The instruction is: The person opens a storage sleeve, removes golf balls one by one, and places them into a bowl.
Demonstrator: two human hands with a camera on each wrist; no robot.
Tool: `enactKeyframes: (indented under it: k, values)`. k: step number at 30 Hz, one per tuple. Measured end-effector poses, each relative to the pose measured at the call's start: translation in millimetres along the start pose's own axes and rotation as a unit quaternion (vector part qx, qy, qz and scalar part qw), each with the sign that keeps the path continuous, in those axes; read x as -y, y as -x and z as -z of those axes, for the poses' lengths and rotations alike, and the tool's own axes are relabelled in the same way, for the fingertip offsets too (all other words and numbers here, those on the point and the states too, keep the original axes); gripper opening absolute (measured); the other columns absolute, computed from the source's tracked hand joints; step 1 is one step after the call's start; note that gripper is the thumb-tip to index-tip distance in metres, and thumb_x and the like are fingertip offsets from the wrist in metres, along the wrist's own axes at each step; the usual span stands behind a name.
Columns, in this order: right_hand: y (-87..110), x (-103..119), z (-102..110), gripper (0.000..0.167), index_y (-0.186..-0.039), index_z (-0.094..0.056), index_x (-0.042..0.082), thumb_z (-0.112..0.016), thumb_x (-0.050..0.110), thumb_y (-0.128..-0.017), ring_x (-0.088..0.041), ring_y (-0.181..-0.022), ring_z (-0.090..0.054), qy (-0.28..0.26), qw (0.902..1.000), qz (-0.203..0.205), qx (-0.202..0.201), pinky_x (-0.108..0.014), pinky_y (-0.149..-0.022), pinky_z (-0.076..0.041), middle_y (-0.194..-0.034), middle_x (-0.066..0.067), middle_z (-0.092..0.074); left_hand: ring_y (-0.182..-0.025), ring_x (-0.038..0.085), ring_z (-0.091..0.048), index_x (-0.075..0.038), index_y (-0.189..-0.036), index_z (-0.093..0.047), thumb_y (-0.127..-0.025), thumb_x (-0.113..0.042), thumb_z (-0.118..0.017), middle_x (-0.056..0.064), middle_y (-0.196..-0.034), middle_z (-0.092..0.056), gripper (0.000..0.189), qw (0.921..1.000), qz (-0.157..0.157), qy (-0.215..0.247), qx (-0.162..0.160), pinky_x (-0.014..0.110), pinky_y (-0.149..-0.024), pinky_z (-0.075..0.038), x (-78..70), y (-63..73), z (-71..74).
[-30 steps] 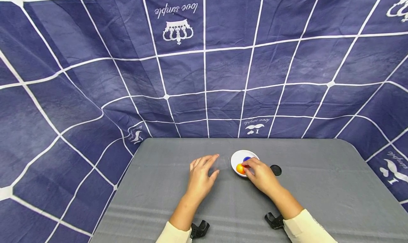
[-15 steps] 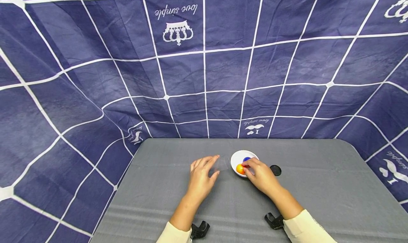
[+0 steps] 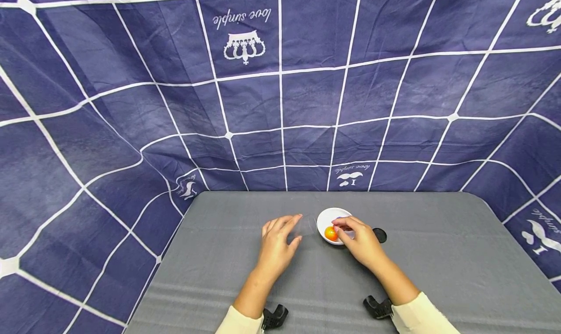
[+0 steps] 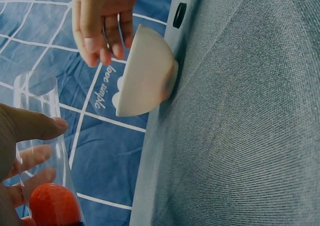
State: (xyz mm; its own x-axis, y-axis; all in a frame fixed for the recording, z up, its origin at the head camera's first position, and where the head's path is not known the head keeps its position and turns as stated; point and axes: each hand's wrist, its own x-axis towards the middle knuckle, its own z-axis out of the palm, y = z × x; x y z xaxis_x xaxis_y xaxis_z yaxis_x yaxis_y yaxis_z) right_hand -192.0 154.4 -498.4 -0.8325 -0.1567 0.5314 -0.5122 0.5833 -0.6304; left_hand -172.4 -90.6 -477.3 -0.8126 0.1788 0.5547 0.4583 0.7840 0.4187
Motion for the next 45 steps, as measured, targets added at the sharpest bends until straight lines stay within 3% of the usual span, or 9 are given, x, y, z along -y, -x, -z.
enactKeyframes:
  k: [8, 16, 27, 38, 45]
  values:
    - [0.2, 10.2, 3.0, 0.016, -0.106, -0.075, 0.006, -0.073, 0.005, -0.090, -0.004, -0.087, -0.069, -0.067, 0.9975, -0.020, 0.009, -0.014, -0.081, -0.051, -0.096, -0.005, -0.076, -0.114, 0.019, -0.063, -0.029, -0.133, -0.066, -0.078, -0.016, -0.086, -0.005, -0.120, -0.069, 0.060, 0.9999, -0.010, -0.010, 0.005, 0.049, -0.107, -0.040, -1.1, 0.2, 0.6]
    - [2.7, 19.6, 1.2, 0.019, -0.110, -0.072, -0.001, -0.068, -0.003, -0.091, -0.003, -0.092, -0.069, -0.145, 0.9888, -0.024, 0.027, -0.014, -0.083, -0.053, -0.102, -0.012, -0.075, -0.114, 0.018, -0.064, -0.029, -0.131, -0.067, -0.076, -0.014, -0.087, -0.005, -0.119, -0.069, 0.060, 0.9995, -0.024, -0.020, 0.007, 0.046, -0.105, -0.040, -3.8, -0.1, -0.7]
    - [8.3, 26.1, -3.5, 0.036, -0.127, -0.065, -0.003, -0.071, 0.003, -0.092, 0.002, -0.096, -0.067, -0.208, 0.9756, -0.035, 0.061, -0.019, -0.081, -0.057, -0.114, -0.022, -0.069, -0.112, 0.018, -0.064, -0.026, -0.129, -0.069, -0.074, -0.013, -0.088, -0.006, -0.119, -0.070, 0.059, 0.9962, -0.073, -0.048, -0.002, 0.047, -0.104, -0.041, -9.7, -3.0, 0.6]
    - [9.9, 27.5, -7.4, 0.040, -0.130, -0.059, -0.009, -0.069, 0.001, -0.092, -0.005, -0.098, -0.069, -0.249, 0.9656, -0.023, 0.073, -0.022, -0.082, -0.058, -0.114, -0.029, -0.063, -0.114, 0.020, -0.061, -0.029, -0.128, -0.069, -0.074, -0.011, -0.086, -0.005, -0.121, -0.069, 0.059, 0.9891, -0.104, -0.104, 0.004, 0.050, -0.107, -0.038, -9.0, -6.0, 0.0]
    - [9.3, 27.8, -7.5, 0.046, -0.135, -0.052, -0.012, -0.067, 0.004, -0.095, -0.002, -0.102, -0.068, -0.291, 0.9512, -0.065, 0.081, -0.016, -0.085, -0.056, -0.125, -0.035, -0.059, -0.116, 0.019, -0.061, -0.030, -0.128, -0.068, -0.075, -0.013, -0.085, -0.004, -0.122, -0.069, 0.058, 0.9840, -0.123, -0.128, 0.016, 0.051, -0.108, -0.038, -10.6, -10.2, 1.1]
